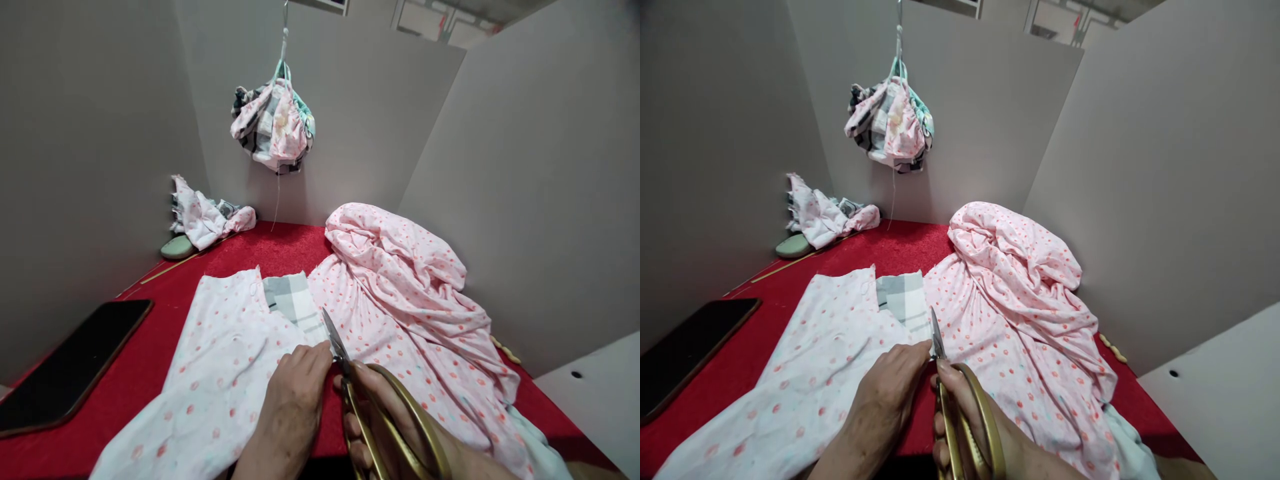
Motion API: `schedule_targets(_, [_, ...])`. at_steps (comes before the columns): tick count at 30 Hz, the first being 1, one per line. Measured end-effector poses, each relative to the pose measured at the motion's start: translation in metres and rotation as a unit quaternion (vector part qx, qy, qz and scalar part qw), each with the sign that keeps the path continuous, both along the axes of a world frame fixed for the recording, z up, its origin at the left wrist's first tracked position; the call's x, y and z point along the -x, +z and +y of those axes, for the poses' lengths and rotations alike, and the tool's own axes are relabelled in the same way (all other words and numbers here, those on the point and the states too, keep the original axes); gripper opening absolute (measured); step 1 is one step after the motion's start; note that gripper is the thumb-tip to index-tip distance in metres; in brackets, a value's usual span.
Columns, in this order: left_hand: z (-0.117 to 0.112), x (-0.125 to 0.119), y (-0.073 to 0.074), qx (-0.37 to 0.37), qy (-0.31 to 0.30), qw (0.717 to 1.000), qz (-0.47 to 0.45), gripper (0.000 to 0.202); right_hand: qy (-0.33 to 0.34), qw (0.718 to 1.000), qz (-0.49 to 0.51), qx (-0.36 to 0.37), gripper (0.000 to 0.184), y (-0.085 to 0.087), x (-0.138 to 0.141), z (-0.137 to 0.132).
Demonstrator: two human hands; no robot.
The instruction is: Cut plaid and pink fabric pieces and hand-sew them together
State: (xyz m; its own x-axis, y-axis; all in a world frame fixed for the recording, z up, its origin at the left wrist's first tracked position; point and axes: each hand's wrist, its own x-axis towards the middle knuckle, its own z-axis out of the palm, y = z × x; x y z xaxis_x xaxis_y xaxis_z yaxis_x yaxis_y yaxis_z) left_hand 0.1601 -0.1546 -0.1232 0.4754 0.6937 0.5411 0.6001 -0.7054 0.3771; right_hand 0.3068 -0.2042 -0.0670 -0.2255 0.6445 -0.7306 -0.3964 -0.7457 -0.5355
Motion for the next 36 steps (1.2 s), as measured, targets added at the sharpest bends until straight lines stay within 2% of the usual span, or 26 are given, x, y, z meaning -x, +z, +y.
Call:
schedule_targets(4, [0.0, 0.001, -0.003, -0.027, 0.005, 1.0, -0.013, 0.024, 0.022, 0.999, -0.023, -0.026, 0.043, -0.005, -0.006, -0.004])
schedule_targets(9, [0.001, 0.002, -0.004, -0.072, -0.002, 0.996, -0.048, 0.026, 0.104, 0.993, -0.038, -0.026, 0.053, -0.002, -0.012, -0.015])
schedule_targets(13, [0.001, 0.002, -0.002, -0.053, -0.012, 0.998, -0.038, 0.027, 0.134, 0.988, -0.045, -0.058, 0.058, 0.007, -0.011, -0.014])
schedule_targets(15, [0.0, 0.002, -0.002, -0.051, -0.013, 0.998, -0.034, 0.025, 0.148, 0.986, -0.07, -0.043, 0.061, 0.01, -0.009, -0.009])
schedule_targets(20, [0.0, 0.001, 0.0, -0.055, -0.009, 0.998, -0.032, 0.026, 0.065, 0.994, -0.084, -0.012, 0.054, 0.006, 0.001, -0.004])
schedule_targets(24, [0.0, 0.001, 0.0, -0.062, -0.007, 0.997, -0.036, 0.025, 0.014, 0.998, -0.057, -0.03, 0.053, 0.001, 0.003, -0.005])
schedule_targets(32, [0.0, 0.001, 0.001, -0.057, -0.002, 0.998, -0.033, 0.026, 0.014, 0.999, -0.04, -0.03, 0.049, -0.001, -0.003, -0.004])
schedule_targets(36, [0.0, 0.001, 0.001, -0.05, 0.0, 0.998, -0.032, 0.024, 0.053, 0.997, -0.047, -0.031, 0.049, 0.0, -0.003, -0.007])
